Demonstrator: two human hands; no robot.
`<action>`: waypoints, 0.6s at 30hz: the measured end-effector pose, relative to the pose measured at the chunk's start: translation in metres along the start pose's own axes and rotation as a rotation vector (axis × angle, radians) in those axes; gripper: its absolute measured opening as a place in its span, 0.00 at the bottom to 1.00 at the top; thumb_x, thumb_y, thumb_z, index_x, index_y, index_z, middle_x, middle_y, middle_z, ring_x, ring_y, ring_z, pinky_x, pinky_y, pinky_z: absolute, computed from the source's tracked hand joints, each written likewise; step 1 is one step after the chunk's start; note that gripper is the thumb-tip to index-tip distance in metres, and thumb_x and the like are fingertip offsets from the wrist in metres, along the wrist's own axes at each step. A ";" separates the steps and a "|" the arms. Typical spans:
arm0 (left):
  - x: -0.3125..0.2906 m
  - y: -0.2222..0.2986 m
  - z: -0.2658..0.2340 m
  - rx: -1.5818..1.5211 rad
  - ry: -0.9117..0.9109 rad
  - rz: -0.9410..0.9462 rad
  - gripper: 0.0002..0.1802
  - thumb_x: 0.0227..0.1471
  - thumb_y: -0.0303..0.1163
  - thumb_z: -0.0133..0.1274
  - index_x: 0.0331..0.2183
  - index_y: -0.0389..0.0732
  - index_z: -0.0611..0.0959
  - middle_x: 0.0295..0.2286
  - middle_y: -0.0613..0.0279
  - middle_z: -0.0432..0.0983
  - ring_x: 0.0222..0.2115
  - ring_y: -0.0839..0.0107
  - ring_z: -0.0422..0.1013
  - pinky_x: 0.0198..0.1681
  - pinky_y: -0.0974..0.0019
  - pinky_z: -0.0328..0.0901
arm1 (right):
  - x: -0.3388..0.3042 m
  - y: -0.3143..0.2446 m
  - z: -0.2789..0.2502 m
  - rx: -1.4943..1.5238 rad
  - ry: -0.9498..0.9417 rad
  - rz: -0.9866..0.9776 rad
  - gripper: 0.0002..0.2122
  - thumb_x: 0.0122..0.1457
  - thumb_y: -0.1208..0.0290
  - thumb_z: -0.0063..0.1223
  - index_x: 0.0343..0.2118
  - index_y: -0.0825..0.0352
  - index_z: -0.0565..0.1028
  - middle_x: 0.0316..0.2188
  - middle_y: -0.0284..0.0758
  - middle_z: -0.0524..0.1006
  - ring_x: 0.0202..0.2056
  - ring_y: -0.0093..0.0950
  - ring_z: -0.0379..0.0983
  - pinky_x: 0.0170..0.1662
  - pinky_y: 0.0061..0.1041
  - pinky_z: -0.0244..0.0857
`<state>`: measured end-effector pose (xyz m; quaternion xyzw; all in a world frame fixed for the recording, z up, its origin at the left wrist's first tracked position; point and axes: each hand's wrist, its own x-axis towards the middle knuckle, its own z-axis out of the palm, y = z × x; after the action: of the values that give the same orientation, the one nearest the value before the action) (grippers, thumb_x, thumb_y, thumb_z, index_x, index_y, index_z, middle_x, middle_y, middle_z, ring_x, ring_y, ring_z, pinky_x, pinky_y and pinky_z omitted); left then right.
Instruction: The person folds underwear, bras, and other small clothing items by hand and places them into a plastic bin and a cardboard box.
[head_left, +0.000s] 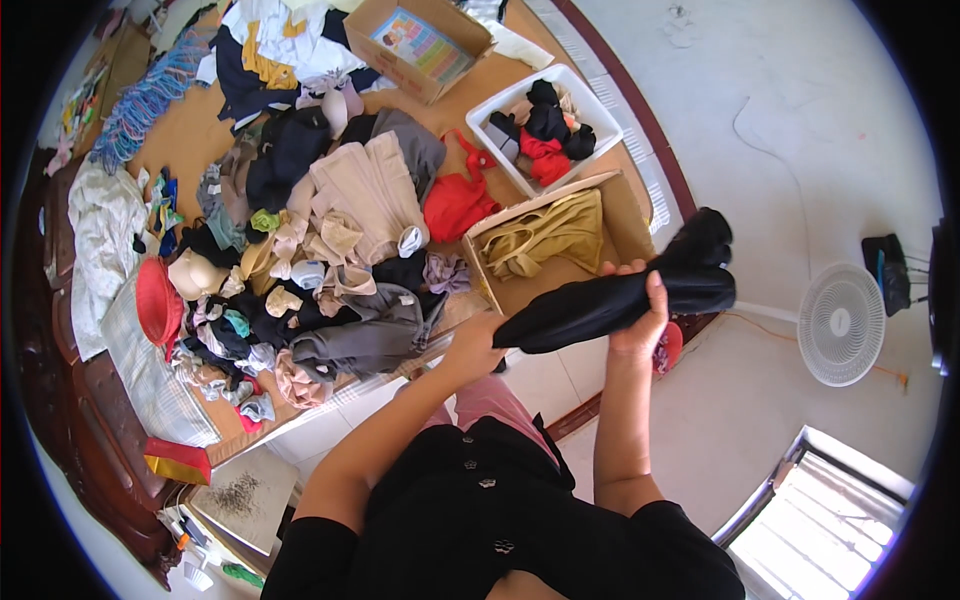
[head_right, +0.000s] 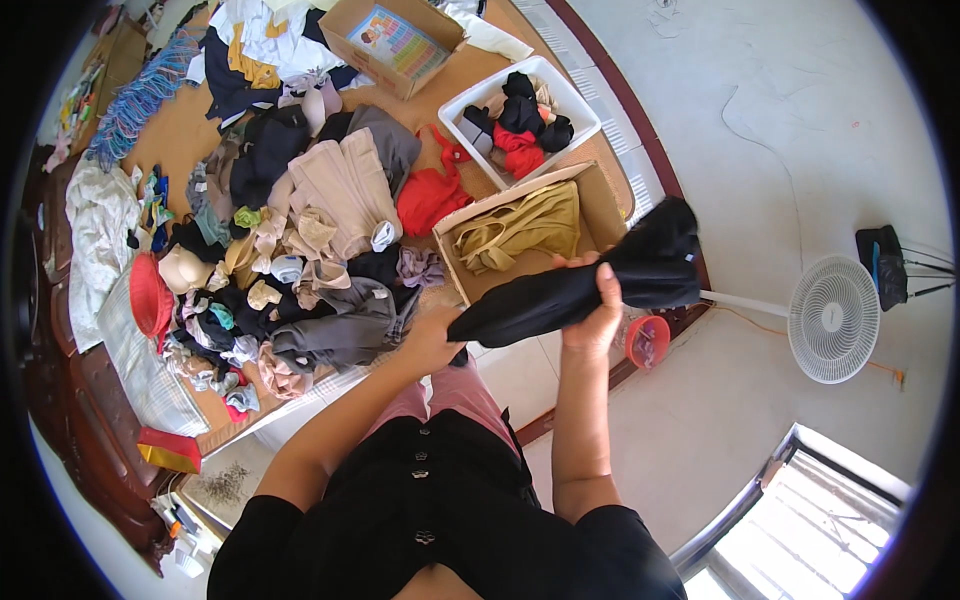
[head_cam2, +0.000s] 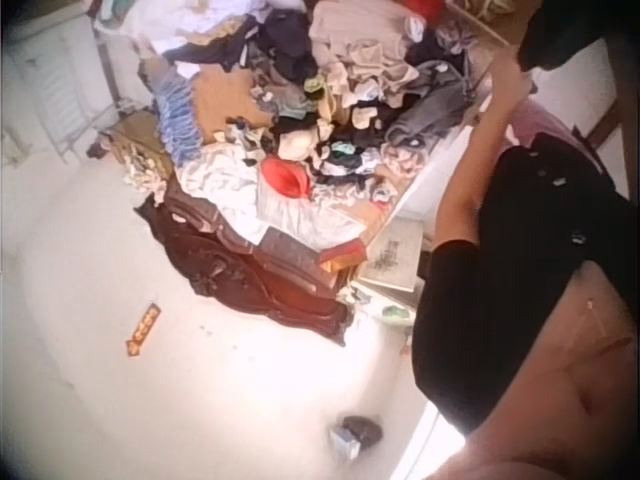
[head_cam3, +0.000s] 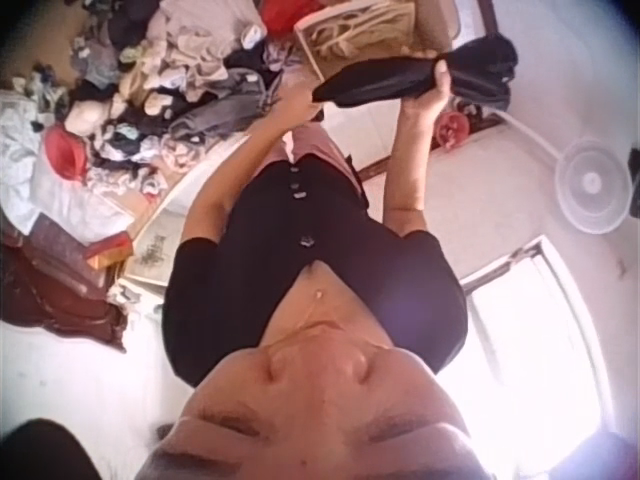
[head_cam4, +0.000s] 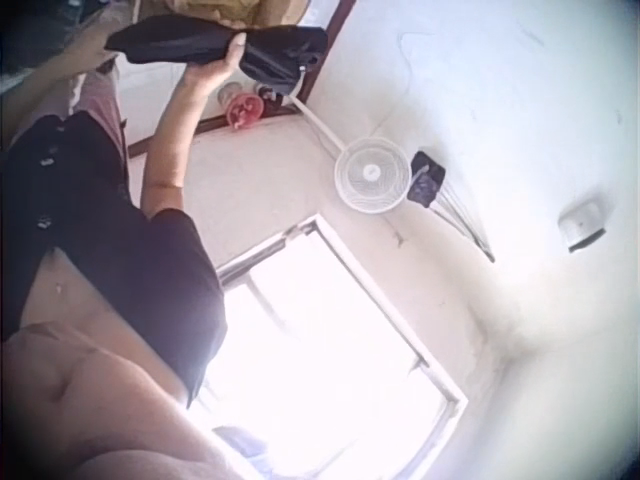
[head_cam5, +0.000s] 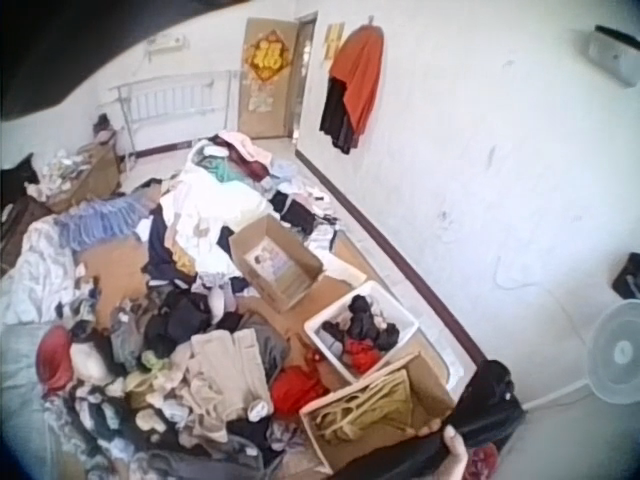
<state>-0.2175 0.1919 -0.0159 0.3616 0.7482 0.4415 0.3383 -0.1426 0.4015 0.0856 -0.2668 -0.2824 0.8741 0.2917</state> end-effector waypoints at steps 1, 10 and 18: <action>0.010 -0.003 0.015 -0.135 0.089 0.024 0.22 0.36 0.27 0.60 0.38 0.36 0.76 0.38 0.47 0.69 0.37 0.51 0.67 0.44 0.58 0.62 | 0.003 -0.007 -0.006 -0.015 0.031 -0.038 0.13 0.54 0.62 0.51 0.35 0.67 0.68 0.30 0.38 0.73 0.40 0.37 0.69 0.51 0.36 0.60; 0.093 -0.048 0.097 -2.000 0.200 -0.525 0.20 0.51 0.28 0.49 0.48 0.38 0.68 0.43 0.62 0.70 0.48 0.68 0.65 0.53 0.64 0.60 | 0.074 0.022 -0.054 -0.060 0.219 -0.098 0.11 0.52 0.67 0.55 0.35 0.68 0.72 0.33 0.37 0.75 0.37 0.33 0.72 0.52 0.38 0.62; -0.003 -0.102 0.042 -1.108 0.102 -0.605 0.17 0.53 0.34 0.49 0.44 0.40 0.74 0.41 0.55 0.71 0.36 0.65 0.72 0.40 0.69 0.65 | 0.140 0.145 -0.213 -0.560 0.648 0.706 0.20 0.49 0.61 0.61 0.44 0.64 0.70 0.33 0.32 0.74 0.32 0.28 0.71 0.36 0.29 0.67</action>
<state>-0.2061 0.1714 -0.1234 -0.1164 0.4928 0.6648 0.5492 -0.1567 0.4689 -0.1994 -0.6677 -0.2932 0.6837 -0.0290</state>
